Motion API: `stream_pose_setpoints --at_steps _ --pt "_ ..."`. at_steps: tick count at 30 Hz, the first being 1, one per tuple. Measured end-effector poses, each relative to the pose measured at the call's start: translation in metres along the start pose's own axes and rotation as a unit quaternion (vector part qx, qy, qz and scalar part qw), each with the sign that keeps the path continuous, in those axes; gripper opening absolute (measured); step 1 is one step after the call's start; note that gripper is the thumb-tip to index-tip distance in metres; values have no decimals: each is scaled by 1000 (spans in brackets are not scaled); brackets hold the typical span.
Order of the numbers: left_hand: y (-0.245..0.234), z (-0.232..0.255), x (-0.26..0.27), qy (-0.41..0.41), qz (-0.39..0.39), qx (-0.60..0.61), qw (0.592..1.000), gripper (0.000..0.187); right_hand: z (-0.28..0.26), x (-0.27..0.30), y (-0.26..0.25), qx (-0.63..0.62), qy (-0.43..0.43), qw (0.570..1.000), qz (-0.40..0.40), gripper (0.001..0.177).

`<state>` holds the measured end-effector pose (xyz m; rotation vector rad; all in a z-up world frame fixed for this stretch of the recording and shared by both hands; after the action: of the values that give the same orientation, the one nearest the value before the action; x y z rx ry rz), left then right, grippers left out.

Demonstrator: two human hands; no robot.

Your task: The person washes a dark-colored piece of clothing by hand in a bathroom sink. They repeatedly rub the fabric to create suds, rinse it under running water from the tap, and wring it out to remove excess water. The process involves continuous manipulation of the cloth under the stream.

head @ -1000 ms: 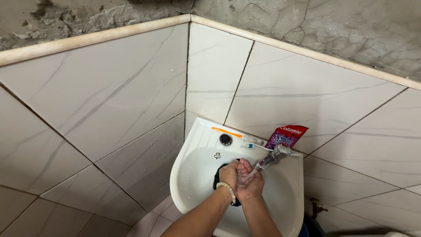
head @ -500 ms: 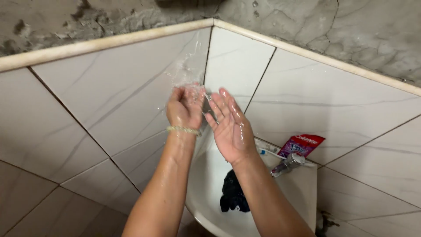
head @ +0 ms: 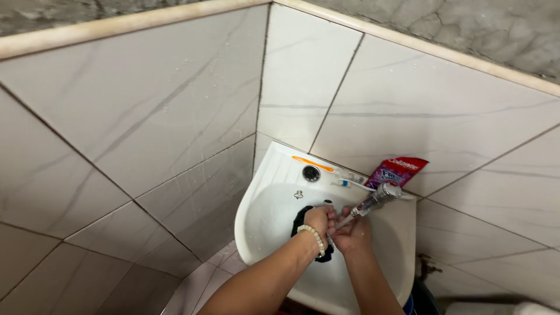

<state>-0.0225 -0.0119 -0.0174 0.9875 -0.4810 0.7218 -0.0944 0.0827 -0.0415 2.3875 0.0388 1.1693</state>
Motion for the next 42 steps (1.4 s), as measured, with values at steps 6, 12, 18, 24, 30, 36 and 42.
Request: stream_pose_setpoints --at_steps 6,12,18,24,30,36,42 --pt "30 -27 -11 -108 -58 -92 988 28 -28 -6 -61 -76 -132 988 -11 28" --pt "39 2 28 -123 -283 -258 915 25 -15 37 -58 116 14 992 47 20" --pt "15 37 26 86 -320 -516 790 25 2 41 -37 713 -227 652 -122 20" --pt "0 52 54 314 -240 -592 703 46 -22 50 -28 383 -187 883 -196 31" --pt "-7 49 63 383 -125 -697 593 37 -40 38 -48 -112 -88 987 -77 17" --pt "21 -16 60 449 -82 -527 717 25 25 21 -33 -35 78 990 -117 23" --pt "-12 42 31 429 46 -633 643 38 -29 44 -45 71 -94 990 -76 38"
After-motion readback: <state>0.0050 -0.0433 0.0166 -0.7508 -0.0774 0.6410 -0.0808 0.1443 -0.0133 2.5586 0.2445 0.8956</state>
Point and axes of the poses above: each hand's wrist, its own x-axis away from the middle knuckle, its own y-axis out of the palm, z = x × y, the point moved 2 cm from there along -x, towards the middle knuckle, and after that the axes turned 6 degrees about z, right-handed, at the moved point
